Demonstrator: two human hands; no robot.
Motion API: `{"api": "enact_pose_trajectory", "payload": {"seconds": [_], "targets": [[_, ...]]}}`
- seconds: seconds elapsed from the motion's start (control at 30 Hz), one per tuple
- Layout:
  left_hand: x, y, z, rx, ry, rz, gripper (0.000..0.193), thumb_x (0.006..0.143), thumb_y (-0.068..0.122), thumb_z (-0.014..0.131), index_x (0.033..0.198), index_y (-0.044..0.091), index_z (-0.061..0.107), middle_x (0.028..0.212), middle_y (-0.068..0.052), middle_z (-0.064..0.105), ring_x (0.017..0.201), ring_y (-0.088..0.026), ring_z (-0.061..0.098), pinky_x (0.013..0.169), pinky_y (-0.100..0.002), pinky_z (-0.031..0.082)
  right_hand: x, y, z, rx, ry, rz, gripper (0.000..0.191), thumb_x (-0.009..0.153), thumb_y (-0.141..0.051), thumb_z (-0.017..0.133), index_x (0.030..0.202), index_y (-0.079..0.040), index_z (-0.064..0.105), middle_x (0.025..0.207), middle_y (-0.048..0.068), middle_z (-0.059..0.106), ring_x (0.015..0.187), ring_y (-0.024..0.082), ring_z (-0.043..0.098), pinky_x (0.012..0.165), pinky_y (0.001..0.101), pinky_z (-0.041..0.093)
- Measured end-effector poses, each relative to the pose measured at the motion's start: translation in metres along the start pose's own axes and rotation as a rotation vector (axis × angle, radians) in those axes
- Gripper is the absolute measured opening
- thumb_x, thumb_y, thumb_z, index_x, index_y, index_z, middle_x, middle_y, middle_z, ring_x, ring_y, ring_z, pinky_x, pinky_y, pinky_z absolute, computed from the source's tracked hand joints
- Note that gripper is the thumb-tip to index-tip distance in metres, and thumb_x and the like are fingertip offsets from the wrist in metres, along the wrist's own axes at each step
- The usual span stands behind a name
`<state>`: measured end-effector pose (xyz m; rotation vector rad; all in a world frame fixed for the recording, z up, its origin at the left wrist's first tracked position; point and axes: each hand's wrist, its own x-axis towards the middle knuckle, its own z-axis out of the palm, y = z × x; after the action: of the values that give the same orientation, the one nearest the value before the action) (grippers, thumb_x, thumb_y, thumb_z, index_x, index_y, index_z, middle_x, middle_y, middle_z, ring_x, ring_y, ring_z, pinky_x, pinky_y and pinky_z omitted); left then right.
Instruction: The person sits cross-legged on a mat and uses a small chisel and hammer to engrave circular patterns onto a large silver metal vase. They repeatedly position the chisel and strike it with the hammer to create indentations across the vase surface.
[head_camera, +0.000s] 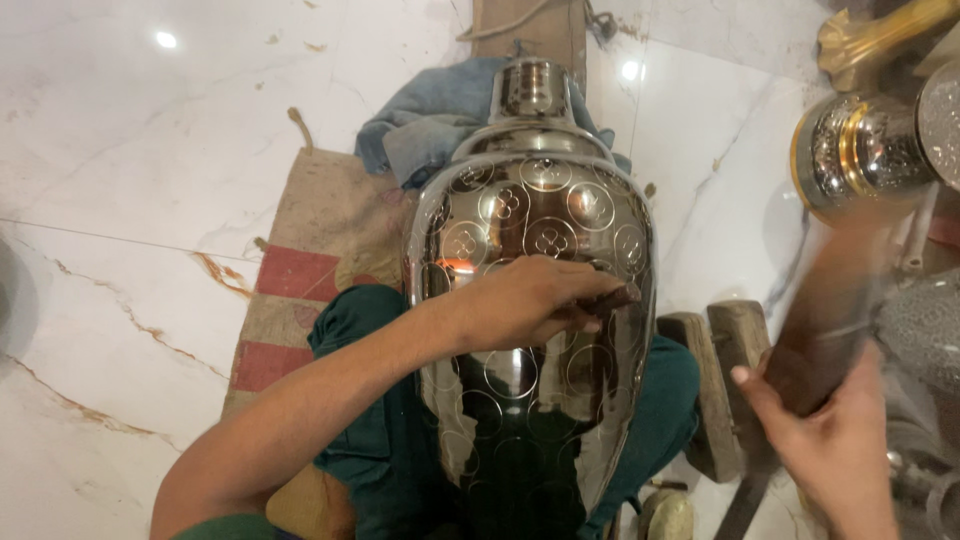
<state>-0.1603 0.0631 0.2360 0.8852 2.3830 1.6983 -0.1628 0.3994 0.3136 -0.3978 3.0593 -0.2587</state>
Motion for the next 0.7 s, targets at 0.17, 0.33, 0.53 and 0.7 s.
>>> {"api": "enact_pose_trajectory", "payload": {"seconds": [0.17,0.33,0.53,0.7], "targets": [[-0.005,-0.002,-0.002,-0.011,0.018,-0.005,0.041,0.094,0.014,0.069,0.132,0.004,0.060,0.109,-0.012,0.071,0.101,-0.029,0.072,0.090,-0.042,0.057,0.010,-0.022,-0.014,0.019,0.025,0.026,0.079,0.076,-0.029,0.083,0.144,-0.002,0.054,0.098,0.026,0.072,0.085,0.038,0.074,0.072,0.0460,0.060],[-0.023,0.008,0.010,-0.029,0.263,-0.005,0.034,0.096,0.013,0.072,0.127,0.003,0.061,0.113,-0.015,0.070,0.099,-0.032,0.072,0.084,-0.042,0.057,0.033,-0.046,-0.043,-0.190,-0.070,-0.134,0.079,0.077,-0.029,0.083,0.149,-0.010,0.054,0.100,0.021,0.074,0.085,0.036,0.075,0.070,0.0441,0.061],[-0.044,0.024,0.045,-0.031,0.667,-0.256,0.032,0.097,0.008,0.073,0.125,0.001,0.060,0.096,-0.015,0.067,0.084,-0.029,0.071,0.072,-0.039,0.055,0.072,-0.106,-0.080,-0.538,-0.304,-0.370,0.085,0.084,-0.031,0.076,0.162,-0.031,0.041,0.092,0.001,0.068,0.065,0.016,0.072,0.059,0.0305,0.059],[-0.047,0.033,0.079,-0.059,0.973,-0.290,0.020,0.100,0.005,0.071,0.115,0.002,0.058,0.098,-0.012,0.068,0.085,-0.020,0.074,0.072,-0.033,0.061,0.077,-0.160,-0.096,-0.985,-0.382,-0.629,0.090,0.090,-0.029,0.068,0.165,-0.042,0.019,0.091,-0.003,0.063,0.066,0.014,0.066,0.059,0.0293,0.059]]}}
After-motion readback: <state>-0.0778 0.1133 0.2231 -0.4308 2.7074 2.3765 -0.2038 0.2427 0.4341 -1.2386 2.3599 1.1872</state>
